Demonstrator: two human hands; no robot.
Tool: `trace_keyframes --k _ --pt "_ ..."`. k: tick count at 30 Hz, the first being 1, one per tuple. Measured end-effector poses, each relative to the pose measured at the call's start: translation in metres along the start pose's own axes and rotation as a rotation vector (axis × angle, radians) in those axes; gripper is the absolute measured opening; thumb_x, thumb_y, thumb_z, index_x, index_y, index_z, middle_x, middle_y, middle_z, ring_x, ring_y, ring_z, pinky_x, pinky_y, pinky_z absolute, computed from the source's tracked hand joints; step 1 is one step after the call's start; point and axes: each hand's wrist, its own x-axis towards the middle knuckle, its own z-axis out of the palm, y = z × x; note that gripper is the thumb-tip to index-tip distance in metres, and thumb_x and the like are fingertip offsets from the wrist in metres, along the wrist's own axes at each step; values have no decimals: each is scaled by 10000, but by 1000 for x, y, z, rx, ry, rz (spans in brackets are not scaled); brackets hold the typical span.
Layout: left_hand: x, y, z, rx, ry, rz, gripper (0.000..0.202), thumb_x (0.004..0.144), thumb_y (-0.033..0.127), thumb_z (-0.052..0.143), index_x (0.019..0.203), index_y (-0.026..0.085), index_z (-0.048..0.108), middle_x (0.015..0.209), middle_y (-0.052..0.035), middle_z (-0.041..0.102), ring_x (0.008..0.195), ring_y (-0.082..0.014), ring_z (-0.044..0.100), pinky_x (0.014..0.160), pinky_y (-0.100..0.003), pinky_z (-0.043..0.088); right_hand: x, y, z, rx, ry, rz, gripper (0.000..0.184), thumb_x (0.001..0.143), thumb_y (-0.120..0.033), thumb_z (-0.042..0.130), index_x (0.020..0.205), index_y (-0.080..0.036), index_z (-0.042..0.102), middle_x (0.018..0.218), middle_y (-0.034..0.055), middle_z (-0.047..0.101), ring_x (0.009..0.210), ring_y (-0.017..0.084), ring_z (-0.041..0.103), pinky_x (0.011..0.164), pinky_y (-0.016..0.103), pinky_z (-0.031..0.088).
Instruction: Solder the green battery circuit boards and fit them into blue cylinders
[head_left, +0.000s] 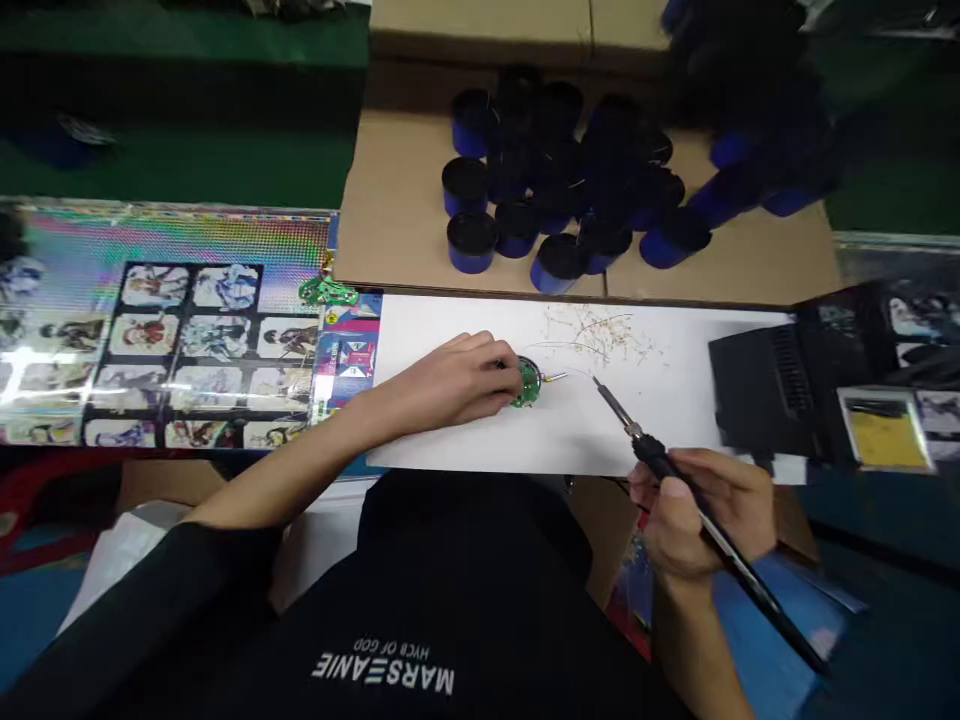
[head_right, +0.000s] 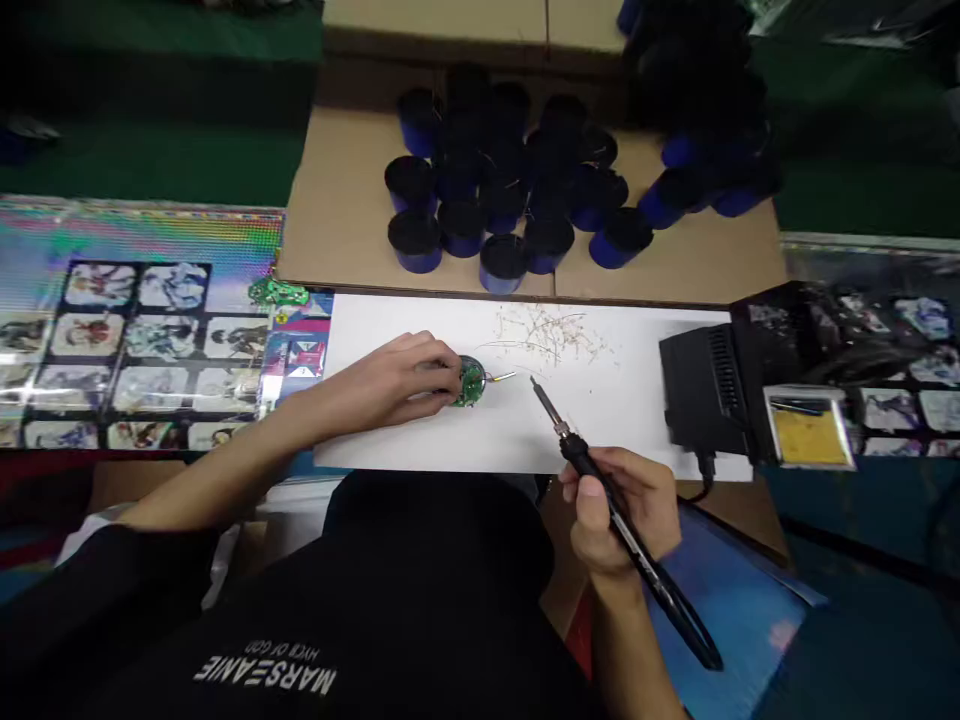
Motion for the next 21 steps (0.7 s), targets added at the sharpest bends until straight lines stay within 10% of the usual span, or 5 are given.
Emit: trace_keyframes --k 15,21 --pt "-16 -2 20 -55 236 -37 127 1034 283 645 1141 232 693 1238 -73 683 1090 -231 619 941 -391 475 -23 58 -8 -130 -56 -44 181 967 -242 698 1138 -198 659 799 26 785 635 175 774 611 277 646" --pt "-17 3 39 -259 254 -211 447 962 361 745 1355 263 555 1477 -134 535 1412 -298 518 1154 -488 491 -17 53 -6 -113 -67 -38 150 975 -250 696 1113 -195 671 780 23 775 611 163 759 588 258 643"
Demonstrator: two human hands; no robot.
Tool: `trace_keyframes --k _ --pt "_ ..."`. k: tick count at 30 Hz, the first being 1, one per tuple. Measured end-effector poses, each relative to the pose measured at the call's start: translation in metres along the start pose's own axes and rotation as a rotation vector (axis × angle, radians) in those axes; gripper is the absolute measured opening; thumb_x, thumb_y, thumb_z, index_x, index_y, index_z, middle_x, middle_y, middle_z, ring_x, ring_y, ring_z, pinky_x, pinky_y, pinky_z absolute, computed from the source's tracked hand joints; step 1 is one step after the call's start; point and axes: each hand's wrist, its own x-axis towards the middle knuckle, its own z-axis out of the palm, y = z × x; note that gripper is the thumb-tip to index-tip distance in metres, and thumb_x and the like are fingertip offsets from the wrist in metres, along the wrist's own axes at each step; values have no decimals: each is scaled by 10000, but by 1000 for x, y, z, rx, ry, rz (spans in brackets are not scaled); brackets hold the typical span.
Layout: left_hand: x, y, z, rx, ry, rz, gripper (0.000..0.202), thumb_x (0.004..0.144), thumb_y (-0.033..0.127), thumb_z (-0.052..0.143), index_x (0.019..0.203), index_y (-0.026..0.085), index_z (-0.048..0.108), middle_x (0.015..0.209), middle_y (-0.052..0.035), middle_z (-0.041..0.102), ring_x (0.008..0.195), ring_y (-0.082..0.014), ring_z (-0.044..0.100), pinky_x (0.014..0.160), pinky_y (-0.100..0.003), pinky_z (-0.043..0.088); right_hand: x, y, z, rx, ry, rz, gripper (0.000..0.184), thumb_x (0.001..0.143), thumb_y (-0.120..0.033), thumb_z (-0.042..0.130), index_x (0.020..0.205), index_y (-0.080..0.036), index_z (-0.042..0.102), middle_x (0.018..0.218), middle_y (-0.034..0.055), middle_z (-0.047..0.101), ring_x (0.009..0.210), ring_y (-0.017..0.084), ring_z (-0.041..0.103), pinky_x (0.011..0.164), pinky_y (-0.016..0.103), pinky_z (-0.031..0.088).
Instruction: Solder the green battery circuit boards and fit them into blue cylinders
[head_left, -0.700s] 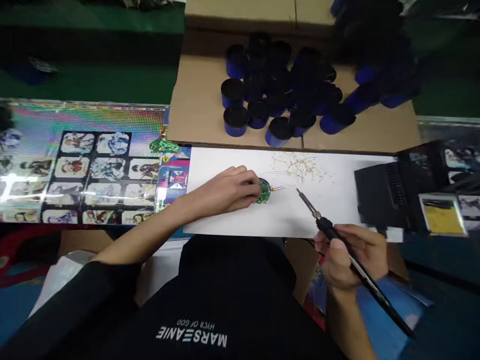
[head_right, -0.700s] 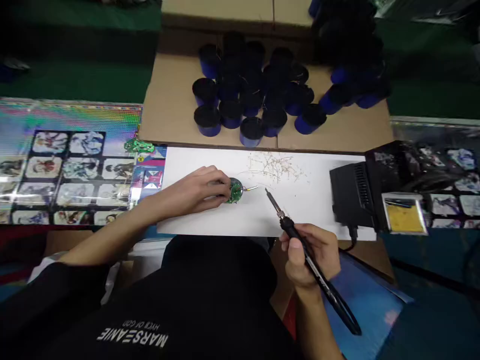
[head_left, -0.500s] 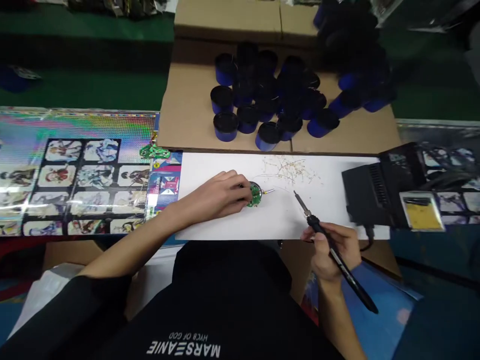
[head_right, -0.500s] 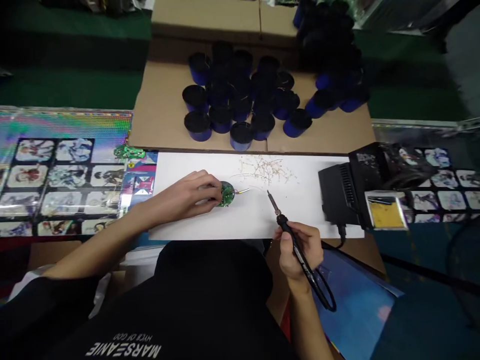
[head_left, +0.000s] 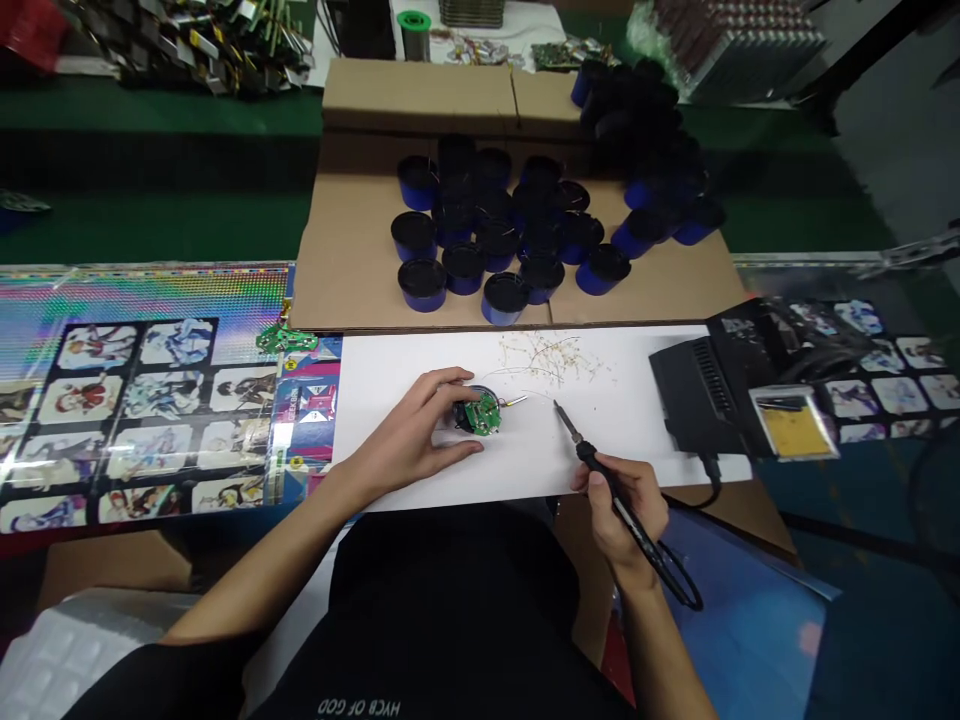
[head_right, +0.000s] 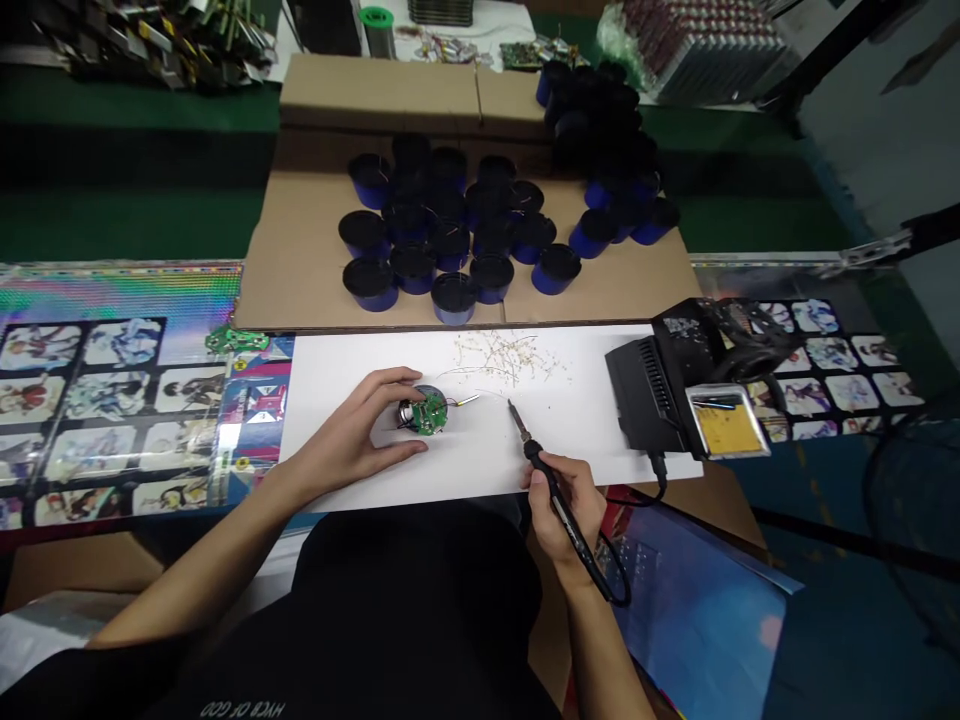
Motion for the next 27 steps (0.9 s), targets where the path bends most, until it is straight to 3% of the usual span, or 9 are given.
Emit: trace_keyframes --k 4,7,10,13,17,20,23,27 --pt "6 -1 3 -59 -5 -19 453 965 282 731 1380 272 548 1408 -99 620 1344 -262 597 1127 -459 532 1 -1 2 56 33 25 128 993 -251 680 1103 -188 667 786 25 771 582 147 737 567 257 640" --pt "7 -2 -13 -132 23 -44 456 902 296 806 1310 257 607 1338 -89 669 1248 -252 662 1037 -413 586 0 -5 5 90 105 -17 216 955 -209 731 1159 -184 663 896 56 797 635 154 760 580 266 648" --pt "0 -9 -50 -192 119 -107 442 845 349 865 1217 236 655 1291 -105 704 1197 -260 696 983 -401 612 0 -13 11 100 135 -57 322 893 -149 794 1184 -185 662 992 82 808 675 164 777 576 270 648" --pt "-5 -31 -102 -163 380 -161 441 788 381 900 1120 216 661 1276 -121 713 1223 -275 693 1031 -422 598 0 -23 23 127 79 -51 305 936 -130 738 1220 -200 650 1004 79 815 669 163 776 544 266 636" --pt "6 -88 -171 -1 764 -256 446 748 414 882 1052 207 630 1243 -115 705 1182 -266 691 967 -385 607 1 -25 46 157 -108 -99 281 1039 -164 585 1305 -219 656 1039 81 820 665 154 762 560 285 639" --pt "25 -136 -204 136 880 -417 408 723 382 848 1008 194 624 1170 -100 717 1163 -273 668 917 -355 595 1 -19 63 142 -208 -142 275 1060 -195 555 1292 -233 696 1046 73 806 673 141 735 629 304 653" --pt "37 -163 -216 202 890 -562 375 739 304 794 1037 178 604 1190 -102 707 1145 -266 667 962 -365 574 3 -15 73 135 -212 -193 267 1052 -183 563 1251 -253 727 1090 70 778 669 129 710 622 297 639" --pt "21 -157 -203 223 836 -574 481 817 302 704 1255 143 585 1402 -185 606 1282 -302 619 1033 -437 568 6 -17 74 79 -184 -191 281 1039 -189 578 1257 -269 737 1004 56 766 608 135 683 576 292 626"
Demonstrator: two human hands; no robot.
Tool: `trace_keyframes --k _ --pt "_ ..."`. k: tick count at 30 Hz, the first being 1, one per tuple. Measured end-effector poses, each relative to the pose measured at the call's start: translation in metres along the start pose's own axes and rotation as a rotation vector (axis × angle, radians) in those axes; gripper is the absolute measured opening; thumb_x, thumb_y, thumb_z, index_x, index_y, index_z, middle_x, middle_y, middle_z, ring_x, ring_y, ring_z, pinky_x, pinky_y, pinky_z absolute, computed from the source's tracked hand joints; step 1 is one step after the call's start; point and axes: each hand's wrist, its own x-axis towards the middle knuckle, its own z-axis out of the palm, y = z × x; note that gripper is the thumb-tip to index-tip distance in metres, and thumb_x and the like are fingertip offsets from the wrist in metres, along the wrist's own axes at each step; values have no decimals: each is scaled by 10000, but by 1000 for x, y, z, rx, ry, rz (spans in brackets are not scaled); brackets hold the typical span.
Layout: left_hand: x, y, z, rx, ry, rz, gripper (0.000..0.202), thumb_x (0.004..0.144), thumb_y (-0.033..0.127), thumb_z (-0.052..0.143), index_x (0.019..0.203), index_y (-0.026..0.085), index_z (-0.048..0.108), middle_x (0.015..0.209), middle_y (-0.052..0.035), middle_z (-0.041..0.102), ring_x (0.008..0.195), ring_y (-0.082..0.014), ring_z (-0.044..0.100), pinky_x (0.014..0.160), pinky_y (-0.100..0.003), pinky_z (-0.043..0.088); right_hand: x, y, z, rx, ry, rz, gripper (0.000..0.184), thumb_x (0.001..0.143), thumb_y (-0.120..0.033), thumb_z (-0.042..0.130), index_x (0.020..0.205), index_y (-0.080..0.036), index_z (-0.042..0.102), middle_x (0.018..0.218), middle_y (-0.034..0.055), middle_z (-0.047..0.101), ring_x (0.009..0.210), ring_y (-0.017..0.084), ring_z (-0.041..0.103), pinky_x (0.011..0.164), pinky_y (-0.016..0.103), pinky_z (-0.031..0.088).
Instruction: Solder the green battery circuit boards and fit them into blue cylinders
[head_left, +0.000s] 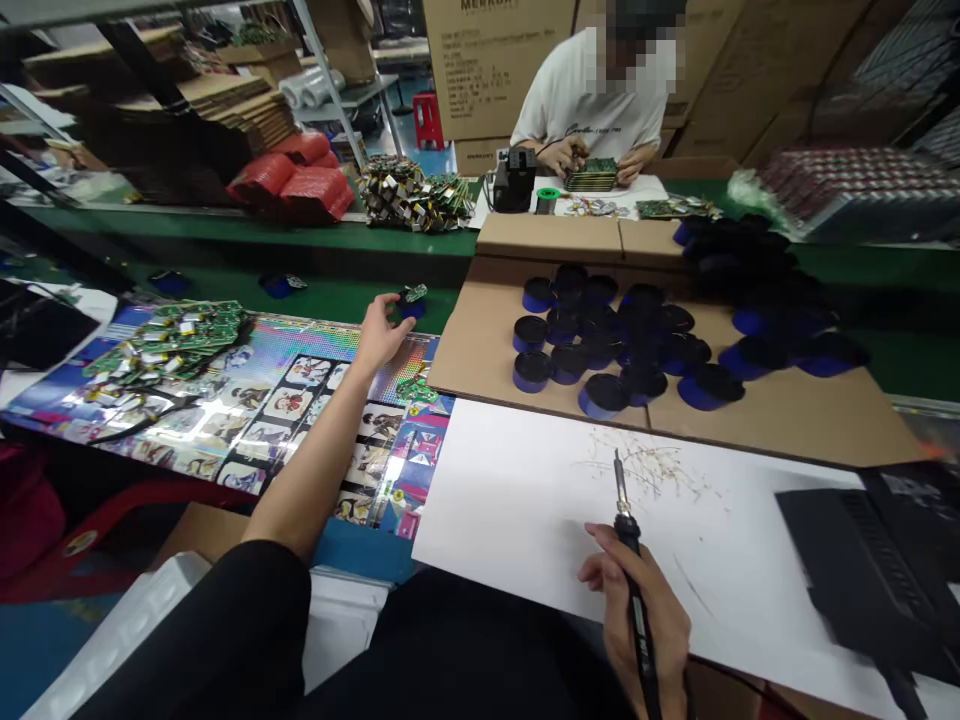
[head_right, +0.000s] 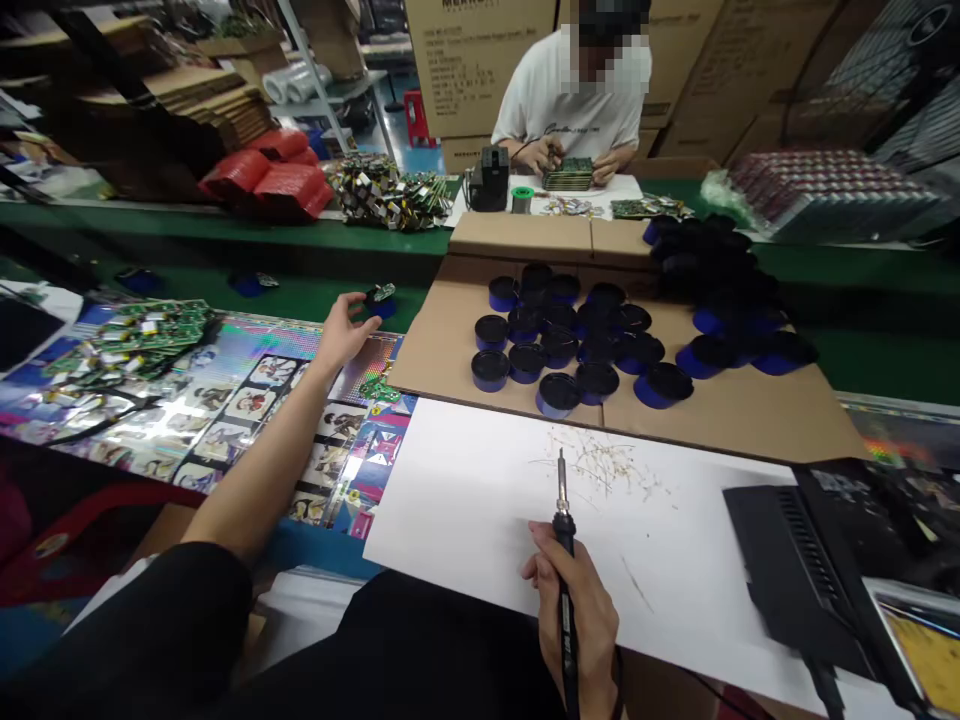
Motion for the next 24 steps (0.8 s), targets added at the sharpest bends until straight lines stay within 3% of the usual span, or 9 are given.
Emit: trace_keyframes --k 2,5,7,10,15,17,20,22,24 --pt "-28 -1 -8 45 -95 107 441 906 353 610 1294 144 619 1416 -187 619 1328 -316 601 1125 -507 517 0 -1 -2 -11 6 32 270 1041 -212 577 1246 -275 742 935 46 763 582 144 676 541 284 615" --pt "-76 -2 -19 53 -431 238 516 991 421 517 1442 178 581 1552 -160 572 1464 -322 525 1243 -551 408 -2 0 -4 -14 9 63 252 1042 -237 577 1222 -278 748 912 43 764 564 146 669 526 279 611" --pt "-107 -2 -23 117 -505 287 518 1021 440 496 1456 175 583 1624 -158 505 1558 -334 414 1299 -581 311 -3 3 -4 -9 0 65 251 1040 -237 581 1225 -277 746 916 43 763 582 149 676 560 292 626" --pt "-148 0 -26 200 -436 314 422 1049 414 509 1386 197 639 1556 -141 580 1530 -321 458 1279 -588 348 -4 5 -4 14 -29 54 275 1038 -221 580 1257 -281 735 963 49 764 619 154 690 591 310 634" --pt "-193 15 -22 144 -332 428 223 1030 288 605 1218 233 712 1181 -82 761 1133 -241 712 1011 -449 584 -5 6 -2 66 -38 25 293 1033 -185 579 1265 -287 727 1073 55 768 629 140 695 586 308 627" --pt "-201 25 -14 82 -298 490 182 1024 252 626 1176 225 723 1113 -73 775 1064 -221 724 959 -413 589 -6 4 0 94 -33 23 280 1043 -194 570 1263 -279 720 1130 69 779 633 141 703 603 320 639" --pt "-202 44 0 26 -192 535 117 999 234 672 1092 237 742 1041 -56 786 1077 -231 712 992 -443 561 -6 0 5 158 -42 1 298 1069 -209 533 1320 -269 680 1194 90 799 663 155 742 626 336 655" --pt "-200 60 8 -45 -154 496 60 987 238 688 1028 240 732 1009 -50 783 1061 -233 707 978 -449 558 -4 -6 7 198 -24 -37 322 1079 -178 502 1350 -267 651 1193 90 809 701 164 766 624 334 652" --pt "-200 77 17 -215 -189 394 36 982 255 698 1004 229 687 1009 -52 768 1016 -215 710 922 -414 575 2 -13 9 174 6 -72 327 1071 -123 491 1318 -261 654 1176 83 813 754 171 781 647 334 656"
